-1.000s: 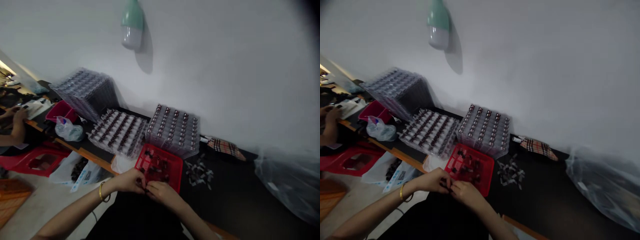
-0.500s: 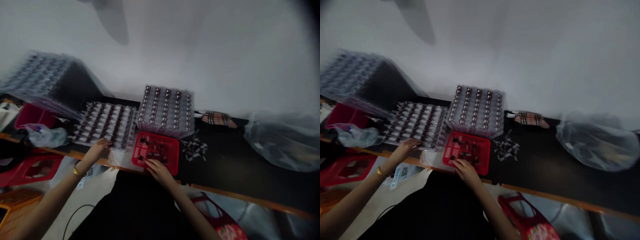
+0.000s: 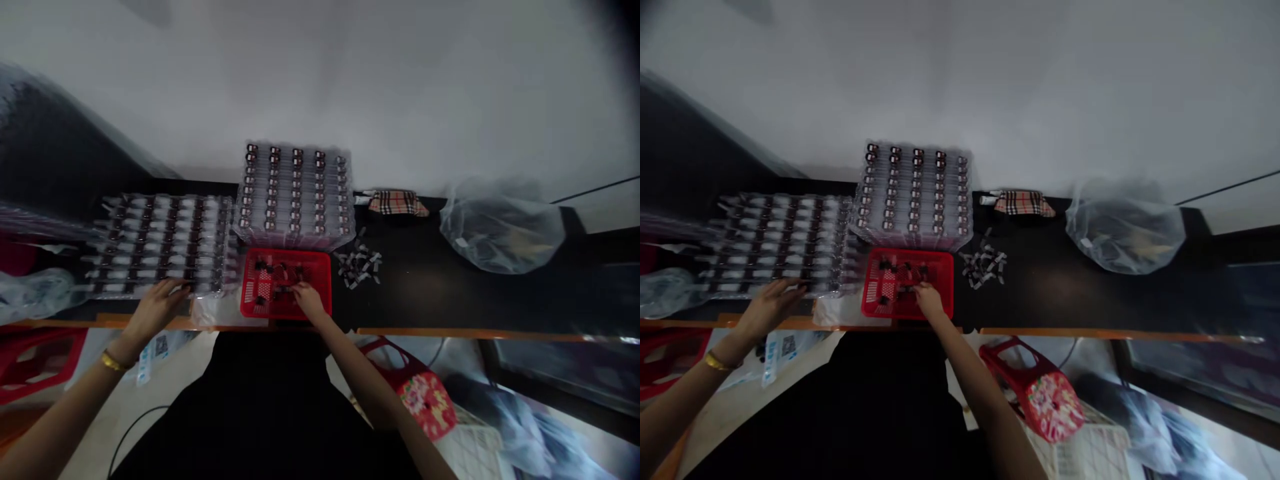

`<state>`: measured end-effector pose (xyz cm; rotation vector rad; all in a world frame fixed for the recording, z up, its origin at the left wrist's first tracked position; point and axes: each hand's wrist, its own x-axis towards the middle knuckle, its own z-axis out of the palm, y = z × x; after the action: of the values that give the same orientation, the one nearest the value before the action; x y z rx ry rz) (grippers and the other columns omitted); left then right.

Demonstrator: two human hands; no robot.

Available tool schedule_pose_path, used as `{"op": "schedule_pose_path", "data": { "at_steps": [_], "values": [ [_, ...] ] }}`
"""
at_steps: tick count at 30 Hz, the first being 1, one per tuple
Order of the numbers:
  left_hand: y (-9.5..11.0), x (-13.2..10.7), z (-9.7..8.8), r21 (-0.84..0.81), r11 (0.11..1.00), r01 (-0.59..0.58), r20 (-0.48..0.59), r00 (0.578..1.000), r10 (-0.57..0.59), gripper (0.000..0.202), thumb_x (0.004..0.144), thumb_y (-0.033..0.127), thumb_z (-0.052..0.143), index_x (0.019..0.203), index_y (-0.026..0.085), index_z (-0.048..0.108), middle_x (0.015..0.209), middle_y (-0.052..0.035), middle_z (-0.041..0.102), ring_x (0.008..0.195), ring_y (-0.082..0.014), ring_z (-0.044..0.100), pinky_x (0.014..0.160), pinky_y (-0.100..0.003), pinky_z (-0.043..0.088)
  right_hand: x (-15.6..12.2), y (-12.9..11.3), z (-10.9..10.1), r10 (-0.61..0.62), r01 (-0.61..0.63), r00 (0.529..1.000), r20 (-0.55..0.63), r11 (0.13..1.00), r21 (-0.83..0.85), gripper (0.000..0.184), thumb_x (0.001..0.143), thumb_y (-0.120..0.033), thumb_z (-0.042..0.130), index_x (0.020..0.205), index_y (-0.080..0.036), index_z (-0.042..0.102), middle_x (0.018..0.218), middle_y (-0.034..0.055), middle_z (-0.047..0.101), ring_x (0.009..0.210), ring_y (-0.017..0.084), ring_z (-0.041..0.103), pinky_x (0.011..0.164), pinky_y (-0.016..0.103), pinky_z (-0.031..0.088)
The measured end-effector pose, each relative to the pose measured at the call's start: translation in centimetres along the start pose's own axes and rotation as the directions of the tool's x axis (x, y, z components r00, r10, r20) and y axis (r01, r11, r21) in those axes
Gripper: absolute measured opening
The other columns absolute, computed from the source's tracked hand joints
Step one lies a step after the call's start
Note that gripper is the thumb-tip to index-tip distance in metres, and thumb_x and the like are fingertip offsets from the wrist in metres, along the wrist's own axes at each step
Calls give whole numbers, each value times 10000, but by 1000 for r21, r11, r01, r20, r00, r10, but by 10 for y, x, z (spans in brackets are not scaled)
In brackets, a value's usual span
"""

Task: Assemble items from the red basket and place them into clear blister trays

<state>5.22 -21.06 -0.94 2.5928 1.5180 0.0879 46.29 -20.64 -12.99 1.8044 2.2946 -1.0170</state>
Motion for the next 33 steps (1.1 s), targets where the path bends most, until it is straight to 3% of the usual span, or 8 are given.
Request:
{"op": "schedule_pose_path", "data": {
  "at_steps": [3,6,12,16,20,23,29,33],
  "values": [
    [5,1,-2,38,999,25,-21,999,-24,291,963,293,436,974,180,704,1037,-116,701,930,-274,643,785,-403,507,21,-17,10,-91,91,995,49,996,9,278,963,-173,494,1210,-179,623,1224,87,631,1159,207,563,968,367,462],
    [14,-6,-5,52,993,105,-85,991,-100,274,956,322,473,1104,186,658,1129,-135,678,964,-294,649,791,-420,506,26,-21,14,-162,161,980,112,987,18,240,948,-207,551,1173,-188,632,1220,66,625,1176,213,547,989,403,453],
    [49,-39,-2,59,973,221,-220,954,-203,294,945,273,504,1221,193,567,1206,-164,626,1010,-305,644,809,-423,510,11,-1,1,-34,37,993,112,999,-22,188,936,-253,582,1081,-148,639,1280,102,574,1188,256,534,999,486,446],
    [79,-49,7,4,988,157,-240,959,-151,279,932,218,531,1209,200,554,1172,-150,629,988,-268,649,810,-378,506,12,-20,7,-51,43,991,126,997,62,210,944,-286,571,1096,-155,631,1247,95,595,1176,248,546,998,478,449],
    [102,-41,13,-39,995,87,-184,979,-93,314,946,200,516,1259,189,504,1155,-145,645,994,-243,647,827,-355,493,20,-56,31,-84,47,984,159,974,222,299,922,-333,611,1163,-158,600,1101,71,655,1007,221,633,898,447,514],
    [111,-35,12,-62,995,81,-166,982,-91,294,951,204,509,1245,198,517,1155,-135,655,982,-235,651,808,-345,482,21,-67,37,-91,31,984,150,931,365,229,927,-266,595,1123,-148,610,996,46,680,904,187,656,852,403,528],
    [120,-19,-2,-105,994,24,-175,984,-42,264,945,183,507,1203,214,556,1134,-114,671,963,-217,652,838,-355,467,0,-45,-8,-79,38,996,36,768,639,254,877,-144,472,1061,-149,647,1073,76,697,975,169,630,910,327,480],
    [117,29,-26,-106,989,-104,-231,970,77,281,940,172,511,1208,234,568,1108,-74,698,1002,-202,643,904,-366,438,-39,-30,-48,-103,43,994,34,658,752,332,850,-232,468,1080,-166,698,993,72,723,869,185,650,796,318,510]
  ]
}}
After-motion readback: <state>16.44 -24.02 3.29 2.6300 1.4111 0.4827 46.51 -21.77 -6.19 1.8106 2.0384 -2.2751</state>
